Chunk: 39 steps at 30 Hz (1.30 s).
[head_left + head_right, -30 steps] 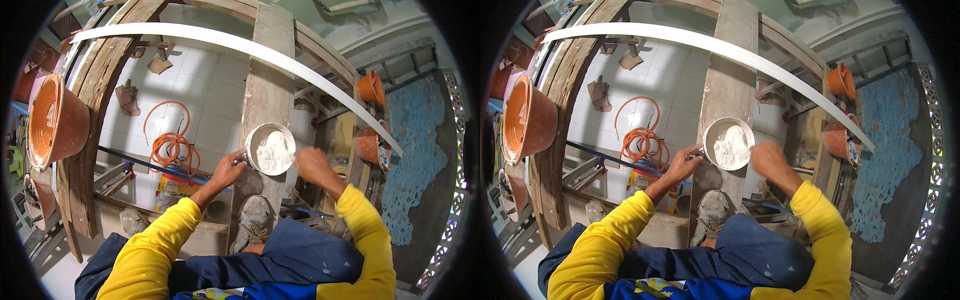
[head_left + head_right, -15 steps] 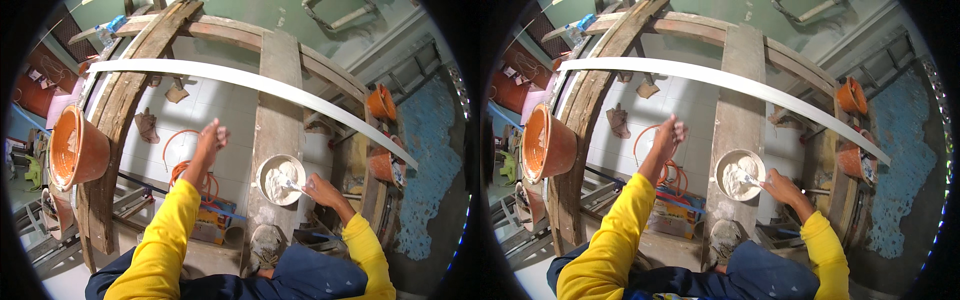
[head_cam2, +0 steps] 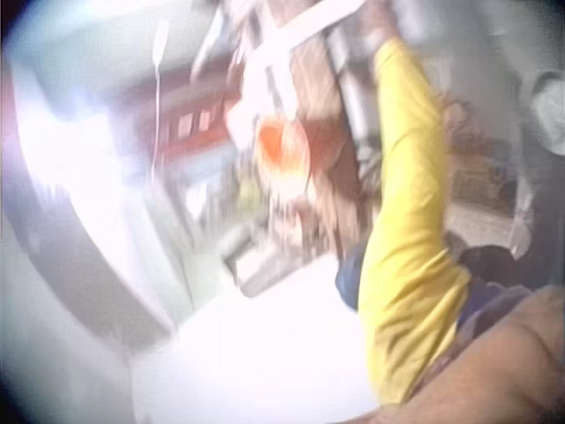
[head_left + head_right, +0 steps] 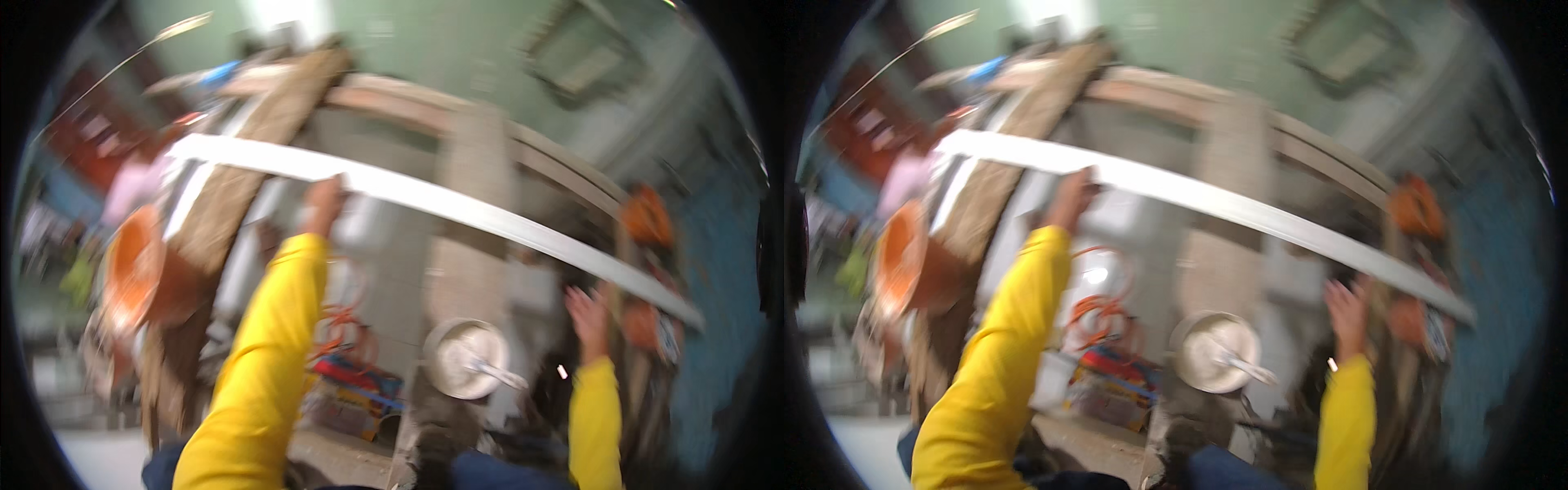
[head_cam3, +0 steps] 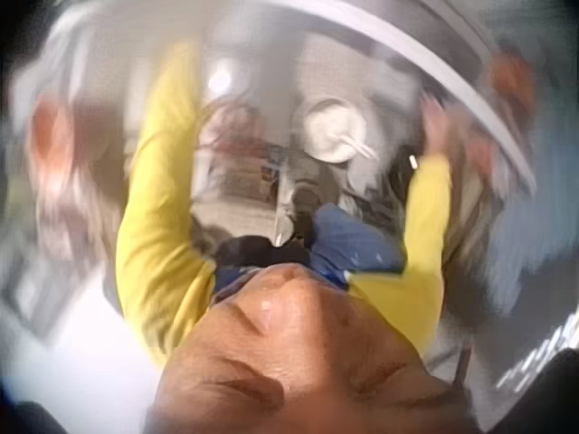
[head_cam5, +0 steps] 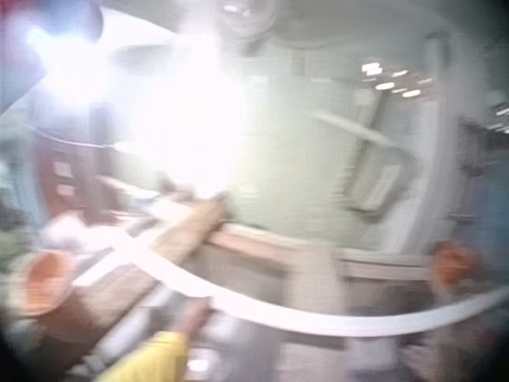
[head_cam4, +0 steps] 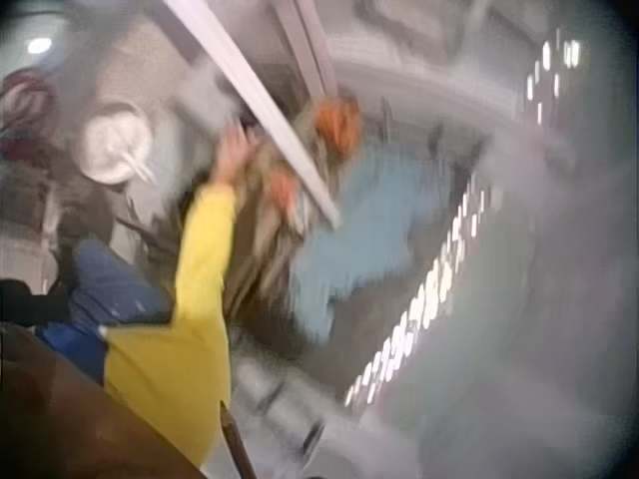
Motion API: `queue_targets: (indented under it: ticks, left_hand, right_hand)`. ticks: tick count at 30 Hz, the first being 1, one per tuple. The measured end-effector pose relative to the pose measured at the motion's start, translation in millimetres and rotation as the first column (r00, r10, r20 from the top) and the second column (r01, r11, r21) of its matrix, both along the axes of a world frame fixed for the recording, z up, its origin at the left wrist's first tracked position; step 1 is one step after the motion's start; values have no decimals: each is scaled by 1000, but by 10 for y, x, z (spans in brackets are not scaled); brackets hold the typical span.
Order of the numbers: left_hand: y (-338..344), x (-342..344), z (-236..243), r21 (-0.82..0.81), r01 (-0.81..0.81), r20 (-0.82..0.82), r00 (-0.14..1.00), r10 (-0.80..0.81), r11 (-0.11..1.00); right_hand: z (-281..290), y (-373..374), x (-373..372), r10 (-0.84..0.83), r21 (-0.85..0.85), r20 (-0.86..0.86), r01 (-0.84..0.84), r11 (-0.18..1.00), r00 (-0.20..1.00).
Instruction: The person scoops white powder from a bucket into a bowl, mixes it with water using a trowel, and applies the resulting paste onto a long white strip. The person then smooths the paste along the strip's surface.
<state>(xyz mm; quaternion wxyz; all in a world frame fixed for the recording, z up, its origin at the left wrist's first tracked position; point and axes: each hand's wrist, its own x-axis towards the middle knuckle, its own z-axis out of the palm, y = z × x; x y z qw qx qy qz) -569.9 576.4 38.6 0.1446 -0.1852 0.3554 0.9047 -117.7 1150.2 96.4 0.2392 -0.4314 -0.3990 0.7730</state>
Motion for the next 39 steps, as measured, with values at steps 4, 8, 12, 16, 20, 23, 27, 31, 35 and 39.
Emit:
queue_targets:
  ticks: [4, 8, 12, 16, 20, 23, 27, 31, 35, 39]
  left_hand:
    - [-990, -356, -542, 130, 48, -154, 988, -28, 990]
    - [-348, -85, -455, 267, -142, 157, 982, 103, 953]
    - [-370, 229, 92, 253, -282, 274, 938, 211, 926]
    - [-444, 360, 270, 259, -340, 129, 940, 316, 904]
    - [-689, 265, 397, 334, -324, -32, 935, 354, 885]
    - [-831, 320, 450, 356, -306, -97, 928, 361, 883]
    - [-1004, 480, 697, 597, -166, -229, 902, 365, 785]
    - [-1152, 755, 858, 582, 424, -640, 765, 69, 694]
    - [-1107, 1215, 1188, 708, 283, -550, 796, 254, 647]
    - [-1128, 1578, 1375, 756, 104, -450, 800, 397, 646]
  right_hand:
    - [-148, -220, -869, 11, -53, -65, -15, 998, 998]
    - [218, 256, -586, -395, -7, -146, 398, 917, 907]
    - [457, 475, -330, -411, 42, -270, 437, 898, 871]
    - [618, 564, -323, -386, 38, -282, 412, 910, 878]
    - [785, 570, -383, -324, -2, -313, 341, 940, 893]
    - [770, 654, -307, -343, -44, -367, 352, 935, 865]
    - [915, 485, -142, -407, -189, -486, 362, 913, 774]
    - [948, 475, 102, -322, -141, -608, 300, 943, 725]
    - [1021, 266, 214, -328, -118, -636, 331, 936, 699]
    - [998, 50, 165, -307, -33, -639, 373, 927, 706]
